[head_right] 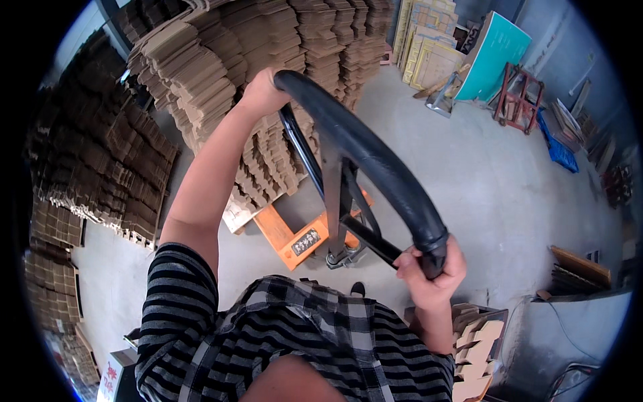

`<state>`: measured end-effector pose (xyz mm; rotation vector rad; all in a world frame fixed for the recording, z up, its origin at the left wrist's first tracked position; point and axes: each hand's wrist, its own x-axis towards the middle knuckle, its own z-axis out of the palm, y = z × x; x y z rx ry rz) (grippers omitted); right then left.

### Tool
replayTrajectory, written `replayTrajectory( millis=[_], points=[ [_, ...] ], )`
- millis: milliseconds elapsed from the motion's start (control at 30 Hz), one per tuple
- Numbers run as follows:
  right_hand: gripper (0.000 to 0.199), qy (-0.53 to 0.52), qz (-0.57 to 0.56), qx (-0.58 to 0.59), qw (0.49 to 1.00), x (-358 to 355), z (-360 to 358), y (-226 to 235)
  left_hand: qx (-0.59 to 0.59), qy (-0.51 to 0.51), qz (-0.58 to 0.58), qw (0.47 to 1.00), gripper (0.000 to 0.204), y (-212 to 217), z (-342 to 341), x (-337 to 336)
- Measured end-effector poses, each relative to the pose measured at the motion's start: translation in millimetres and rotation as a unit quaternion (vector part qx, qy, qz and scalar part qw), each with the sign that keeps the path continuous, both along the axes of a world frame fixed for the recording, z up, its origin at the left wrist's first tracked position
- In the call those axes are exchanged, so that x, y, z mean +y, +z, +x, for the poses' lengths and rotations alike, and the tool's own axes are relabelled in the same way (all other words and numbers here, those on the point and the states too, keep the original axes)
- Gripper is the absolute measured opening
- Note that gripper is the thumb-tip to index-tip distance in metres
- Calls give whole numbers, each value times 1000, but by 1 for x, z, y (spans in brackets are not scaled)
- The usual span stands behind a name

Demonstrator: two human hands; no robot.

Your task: The person operates a manual pallet jack to transport a large stack of cardboard sheets within a warehouse. They maneuver the jack through aisles, lift the load, and position it near a machine. The person then manually picks up individual cardboard sheets and feeds them into the machine's conveyor system.

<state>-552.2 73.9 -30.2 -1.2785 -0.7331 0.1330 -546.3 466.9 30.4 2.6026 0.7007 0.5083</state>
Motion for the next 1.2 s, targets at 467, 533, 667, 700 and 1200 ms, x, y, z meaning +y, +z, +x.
replayTrajectory(
  millis=[467,533,667,700,1200],
  points=[
    [12,-137,41,-1,990,12,87,-15,-52,23,-26,998,23,-13,60,-8],
    [12,-142,39,4,989,17,106,-13,-59,25,-55,996,25,-13,71,-7],
    [12,-133,15,5,991,29,148,-10,-63,48,-85,993,30,-12,89,-4],
    [12,-130,10,3,991,32,160,-9,-77,56,-83,992,31,-14,97,-1],
    [11,-110,-27,-17,993,58,354,5,-305,-18,-235,923,14,-36,186,11]
  ],
)
